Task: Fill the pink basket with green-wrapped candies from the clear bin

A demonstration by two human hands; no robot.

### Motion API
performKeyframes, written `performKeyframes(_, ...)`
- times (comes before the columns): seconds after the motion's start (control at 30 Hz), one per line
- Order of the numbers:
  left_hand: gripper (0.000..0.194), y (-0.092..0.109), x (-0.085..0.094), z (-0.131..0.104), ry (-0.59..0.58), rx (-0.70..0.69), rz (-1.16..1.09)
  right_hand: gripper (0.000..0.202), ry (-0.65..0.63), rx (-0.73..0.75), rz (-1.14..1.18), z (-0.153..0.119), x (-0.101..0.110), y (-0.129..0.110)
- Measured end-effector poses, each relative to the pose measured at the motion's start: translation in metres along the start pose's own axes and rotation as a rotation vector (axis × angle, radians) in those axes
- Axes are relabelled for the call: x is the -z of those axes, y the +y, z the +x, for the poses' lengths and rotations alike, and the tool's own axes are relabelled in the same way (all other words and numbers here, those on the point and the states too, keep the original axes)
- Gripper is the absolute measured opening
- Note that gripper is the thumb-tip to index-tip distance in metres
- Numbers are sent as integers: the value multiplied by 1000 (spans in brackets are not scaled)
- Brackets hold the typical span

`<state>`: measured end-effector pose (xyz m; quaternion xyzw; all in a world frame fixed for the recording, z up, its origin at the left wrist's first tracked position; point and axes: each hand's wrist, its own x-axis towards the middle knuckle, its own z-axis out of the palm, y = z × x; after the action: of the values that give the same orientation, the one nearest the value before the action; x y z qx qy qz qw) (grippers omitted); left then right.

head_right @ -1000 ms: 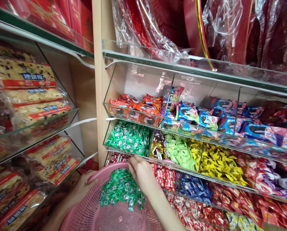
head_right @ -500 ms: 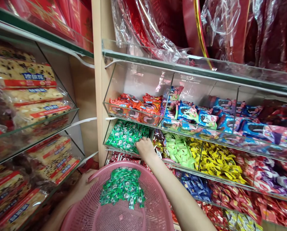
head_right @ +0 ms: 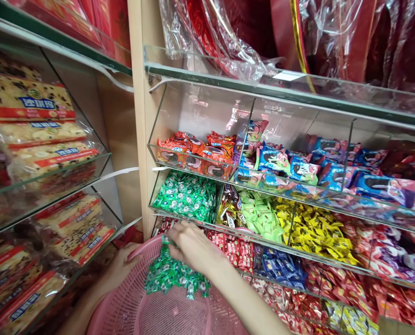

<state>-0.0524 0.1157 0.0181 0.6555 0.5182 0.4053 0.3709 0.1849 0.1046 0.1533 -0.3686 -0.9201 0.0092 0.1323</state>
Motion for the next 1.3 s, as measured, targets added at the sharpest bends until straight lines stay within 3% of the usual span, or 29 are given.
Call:
performKeyframes(0.13,22,2,0,-1,-6,-9,18,17,-104,-119,-105,-13,-44,23)
performKeyframes(0.27,24,4,1,0,2,-12,27,21,-132,-223,-236,-21,-65,48)
performKeyframes(0.73,20,4,1,-1,-6,-12,29,23,-211,-319,-296,-18,-67,38)
performKeyframes(1.3,21,-1,1,0,-20,-29,100,24,56,-301,-87,-29,-92,55)
